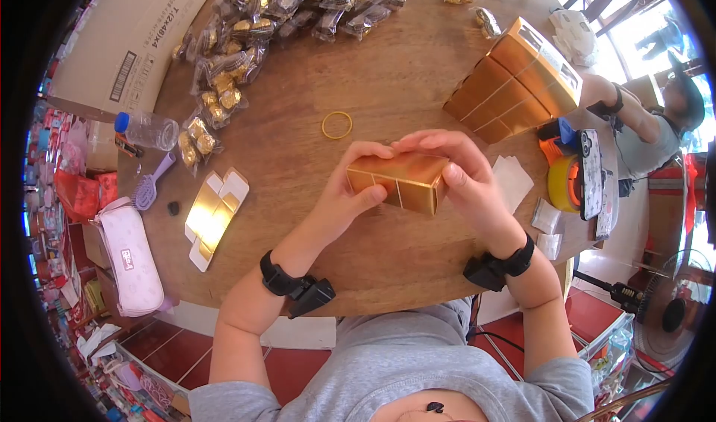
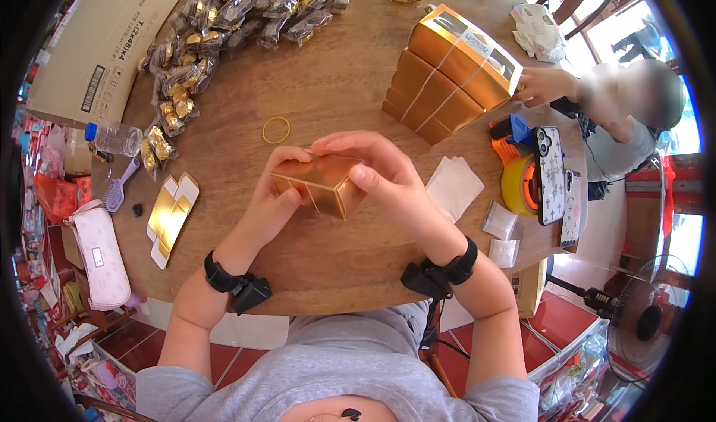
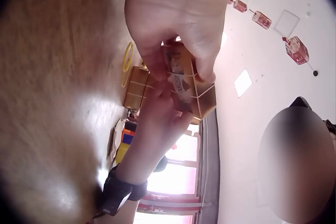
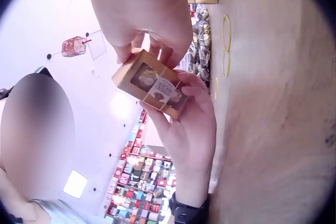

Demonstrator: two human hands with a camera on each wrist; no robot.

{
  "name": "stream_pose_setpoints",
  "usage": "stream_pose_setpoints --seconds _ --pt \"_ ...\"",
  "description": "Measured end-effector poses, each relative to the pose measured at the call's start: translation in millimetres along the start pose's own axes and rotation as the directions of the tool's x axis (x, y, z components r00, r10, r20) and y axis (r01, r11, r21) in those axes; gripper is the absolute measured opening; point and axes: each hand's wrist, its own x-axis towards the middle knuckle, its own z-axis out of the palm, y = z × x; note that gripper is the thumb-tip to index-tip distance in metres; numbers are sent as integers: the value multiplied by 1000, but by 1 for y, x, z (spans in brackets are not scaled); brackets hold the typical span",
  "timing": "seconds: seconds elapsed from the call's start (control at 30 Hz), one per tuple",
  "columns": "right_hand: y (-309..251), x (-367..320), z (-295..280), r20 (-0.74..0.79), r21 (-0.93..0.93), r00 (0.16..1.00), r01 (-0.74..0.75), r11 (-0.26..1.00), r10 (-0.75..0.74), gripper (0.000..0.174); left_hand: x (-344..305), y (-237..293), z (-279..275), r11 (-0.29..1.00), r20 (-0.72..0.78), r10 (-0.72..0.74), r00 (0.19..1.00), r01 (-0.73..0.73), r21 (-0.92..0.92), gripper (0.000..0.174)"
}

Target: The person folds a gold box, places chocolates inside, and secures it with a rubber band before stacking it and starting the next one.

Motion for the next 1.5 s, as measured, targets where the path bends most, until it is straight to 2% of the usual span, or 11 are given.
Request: stream_pose_setpoints --seconds 0.23,0.33,0.4,0.5,0.67,0.87,1.0,1.1,1.2,1.3,1.5 --pt "-21 -3 9 14 -359 1000 -19 933 26 45 3 -2 4 973 -21 -142 990 135 -185 56" --pt "-28 -3 18 159 -757 955 282 590 -251 57 4 -6 -1 947 -32 -208 978 194 -255 60" --pt "-46 -4 27 303 -911 909 365 194 -287 49 4 -8 4 953 14 -205 979 203 -225 63" --pt "-57 -14 35 249 -920 900 335 202 -358 32 -4 10 13 974 58 -128 990 136 -181 65" --pt "-83 -23 41 -72 -798 932 161 581 -356 34 -26 72 56 990 -19 11 1000 -8 140 56" --pt "-104 -30 52 364 -931 861 341 -129 -355 62 -30 81 48 983 -95 -39 995 55 174 51" --pt "-101 -28 53 461 -886 807 442 -142 -369 62 -44 83 49 985 -68 16 998 -4 170 44" --pt "-119 -23 41 295 -948 799 314 -56 -524 56 -60 90 39 950 -28 132 991 -119 290 56" --pt "-136 -13 10 3 -990 742 97 103 -670 49 -90 119 34 321 -244 185 952 176 931 70" --pt "-152 -4 -11 -122 -989 729 -33 144 -674 44 -122 108 -16 -191 -324 205 924 363 912 76" --pt "-153 0 -32 -262 -956 833 -155 250 -487 49 -158 97 -71 -193 -533 154 832 554 810 81"
